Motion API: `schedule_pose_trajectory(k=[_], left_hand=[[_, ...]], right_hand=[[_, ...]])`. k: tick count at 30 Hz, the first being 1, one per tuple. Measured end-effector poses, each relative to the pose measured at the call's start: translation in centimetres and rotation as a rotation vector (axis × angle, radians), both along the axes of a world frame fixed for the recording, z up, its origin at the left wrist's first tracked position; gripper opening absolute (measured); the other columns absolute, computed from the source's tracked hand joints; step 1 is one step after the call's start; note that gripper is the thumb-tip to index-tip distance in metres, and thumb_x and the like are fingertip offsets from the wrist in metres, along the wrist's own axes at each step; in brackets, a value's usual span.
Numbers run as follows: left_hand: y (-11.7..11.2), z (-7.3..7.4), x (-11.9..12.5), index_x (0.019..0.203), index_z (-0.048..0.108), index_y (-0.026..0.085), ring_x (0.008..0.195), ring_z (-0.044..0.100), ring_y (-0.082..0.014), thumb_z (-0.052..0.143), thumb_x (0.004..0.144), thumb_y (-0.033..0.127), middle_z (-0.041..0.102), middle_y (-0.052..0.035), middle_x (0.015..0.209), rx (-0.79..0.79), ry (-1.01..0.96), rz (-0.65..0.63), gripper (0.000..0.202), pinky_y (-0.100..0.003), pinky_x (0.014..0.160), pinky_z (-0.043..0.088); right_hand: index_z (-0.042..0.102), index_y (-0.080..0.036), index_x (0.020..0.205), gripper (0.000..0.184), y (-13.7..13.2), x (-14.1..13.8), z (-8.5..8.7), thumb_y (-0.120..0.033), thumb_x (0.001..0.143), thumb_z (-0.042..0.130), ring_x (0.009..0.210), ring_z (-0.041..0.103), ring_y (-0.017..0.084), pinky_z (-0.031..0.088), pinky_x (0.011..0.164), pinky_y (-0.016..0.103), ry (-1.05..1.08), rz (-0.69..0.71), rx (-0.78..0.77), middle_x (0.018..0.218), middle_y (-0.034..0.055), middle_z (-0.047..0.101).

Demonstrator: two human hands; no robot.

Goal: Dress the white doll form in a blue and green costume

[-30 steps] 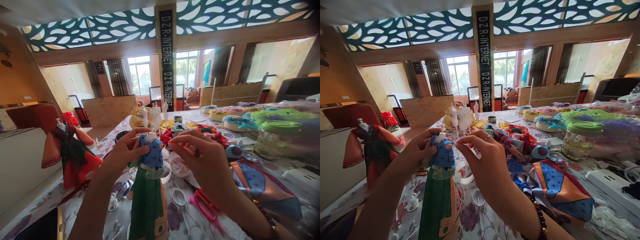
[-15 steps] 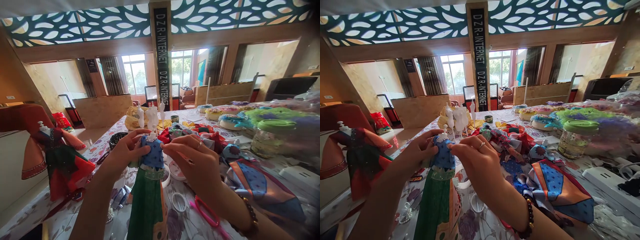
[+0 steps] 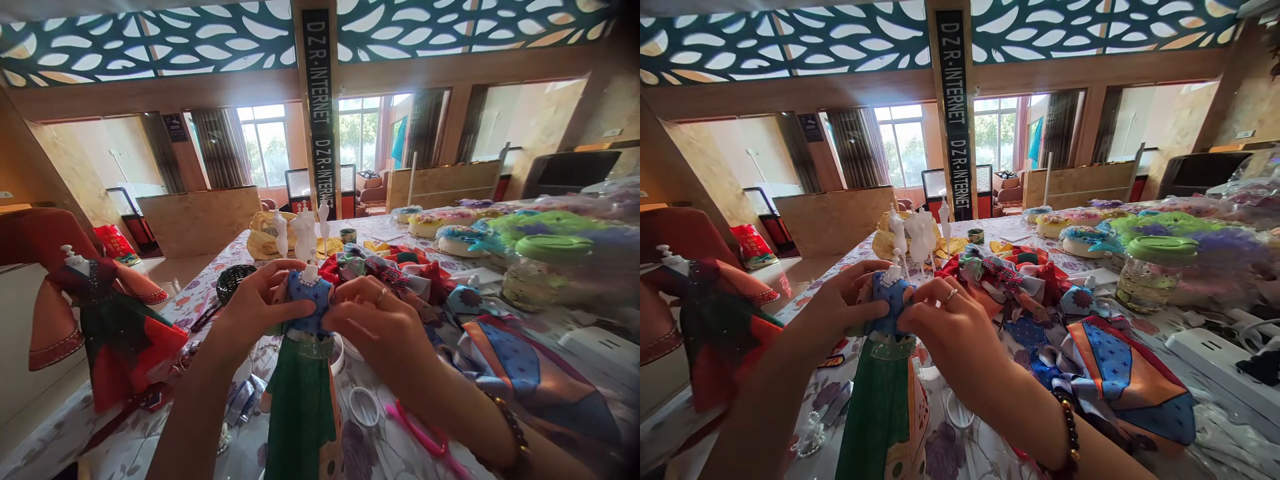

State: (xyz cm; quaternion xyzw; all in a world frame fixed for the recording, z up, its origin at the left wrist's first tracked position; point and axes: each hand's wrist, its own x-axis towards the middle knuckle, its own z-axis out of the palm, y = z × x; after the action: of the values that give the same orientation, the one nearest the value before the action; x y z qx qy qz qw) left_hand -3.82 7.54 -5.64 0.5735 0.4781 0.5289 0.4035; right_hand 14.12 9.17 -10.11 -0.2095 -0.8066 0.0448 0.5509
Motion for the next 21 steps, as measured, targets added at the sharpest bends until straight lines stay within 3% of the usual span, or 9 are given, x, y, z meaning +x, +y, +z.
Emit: schedule_pose_trajectory(k=[5,10,17,21], left_hand=[[0.2,-0.1,-0.3,0.098,0.063,0.022,0.059,0.056,-0.0097,0.084,0.049,0.022,0.062,0.005,0.069,-0.003,0.009,0.009,0.054,-0.019,0.054,0.046],[0.1,-0.1,-0.1,0.098,0.063,0.023,0.057,0.055,-0.0083,0.084,0.05,0.019,0.061,0.0057,0.068,-0.013,-0.024,-0.03,0.053,-0.018,0.052,0.046],[-0.1,0.0,0.3,0.102,0.063,0.022,0.056,0.054,-0.009,0.086,0.046,0.021,0.06,0.0049,0.065,-0.012,0.057,0.022,0.06,-0.02,0.055,0.049],[-0.5,0.2,0.8,0.1,0.063,0.022,0.056,0.054,-0.009,0.085,0.047,0.022,0.06,0.0048,0.066,0.007,0.083,0.032,0.057,-0.021,0.055,0.049]], right_hand=[[0.067,-0.023,0.075,0.011,-0.7,-0.2,0.7,-0.013,0.08,0.062,0.072,0.062,0.012,0.052,0.067,0.025,0.14,-0.005,-0.123,0.081,-0.0002,0.066],[0.07,-0.023,0.077,0.008,-0.8,0.0,1.2,-0.018,0.079,0.066,0.07,0.062,0.013,0.049,0.064,0.027,0.217,-0.112,-0.13,0.075,0.0003,0.067],[0.072,-0.022,0.065,0.02,-0.6,0.5,1.6,-0.036,0.078,0.067,0.059,0.055,0.013,0.042,0.051,0.026,0.254,-0.033,-0.512,0.067,0.001,0.067],[0.072,-0.021,0.063,0.016,-0.2,0.8,1.9,-0.033,0.073,0.071,0.059,0.056,0.014,0.044,0.053,0.027,0.248,0.036,-0.617,0.068,0.0019,0.069]])
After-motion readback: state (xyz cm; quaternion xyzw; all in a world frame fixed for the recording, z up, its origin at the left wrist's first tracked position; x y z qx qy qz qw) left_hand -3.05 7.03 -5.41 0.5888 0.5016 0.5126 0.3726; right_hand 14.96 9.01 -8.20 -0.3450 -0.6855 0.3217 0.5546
